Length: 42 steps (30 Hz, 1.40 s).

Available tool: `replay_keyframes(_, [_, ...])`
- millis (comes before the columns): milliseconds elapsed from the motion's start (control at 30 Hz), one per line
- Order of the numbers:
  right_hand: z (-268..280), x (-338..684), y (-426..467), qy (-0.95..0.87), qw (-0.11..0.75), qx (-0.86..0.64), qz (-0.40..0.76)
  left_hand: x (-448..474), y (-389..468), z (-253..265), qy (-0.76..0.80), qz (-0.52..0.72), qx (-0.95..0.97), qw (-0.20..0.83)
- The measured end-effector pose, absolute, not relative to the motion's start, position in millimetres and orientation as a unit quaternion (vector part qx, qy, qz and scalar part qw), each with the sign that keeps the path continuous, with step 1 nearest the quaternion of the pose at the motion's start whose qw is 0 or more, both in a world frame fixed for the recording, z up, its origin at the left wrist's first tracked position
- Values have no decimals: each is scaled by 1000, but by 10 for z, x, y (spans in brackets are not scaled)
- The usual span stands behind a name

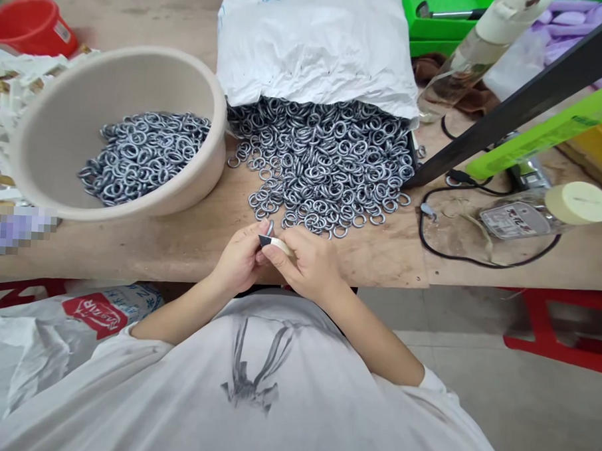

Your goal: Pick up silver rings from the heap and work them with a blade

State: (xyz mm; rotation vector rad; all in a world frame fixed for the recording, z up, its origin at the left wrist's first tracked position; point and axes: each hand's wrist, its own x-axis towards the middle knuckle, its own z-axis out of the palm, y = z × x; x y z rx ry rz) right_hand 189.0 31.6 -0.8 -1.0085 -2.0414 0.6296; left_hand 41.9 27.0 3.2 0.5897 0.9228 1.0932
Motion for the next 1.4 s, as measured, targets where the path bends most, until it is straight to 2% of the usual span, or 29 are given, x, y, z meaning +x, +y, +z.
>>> replay_keyframes(400, [-84,1794,370,-778,324,-447,301,263,273,-54,375,463,262,759])
replay_keyframes(567, [-230,1857,640,-705,319,-579,257,153,156,-63,363,404,289,788])
replay_keyframes(767, [-256,1811,773,-767,137,-611,142,-37,186,-111,414,448,276,743])
replay_keyframes(833, [-252,1772,776,-762,118,-622,137,-91,244,-129,417,463,263,737])
replay_keyframes(933, [-230,1774,779,-747,217,-604,175,-118,307,-139,420,479,225,737])
replay_keyframes(1000, [-193,1791,761,-736,310,-547,250,-92,322,-134,417,472,204,749])
replay_keyframes(1067, [-146,1797,722,-730,369,-471,330,-39,318,-121,404,446,191,776])
replay_keyframes(1167, [-89,1787,656,-729,410,-391,383,42,294,-91,373,368,190,830])
replay_keyframes(1267, [-79,1775,622,-712,436,-373,405,81,267,-58,336,310,199,867])
replay_keyframes(1400, [-121,1732,615,-647,434,-379,499,95,240,-29,335,353,221,845])
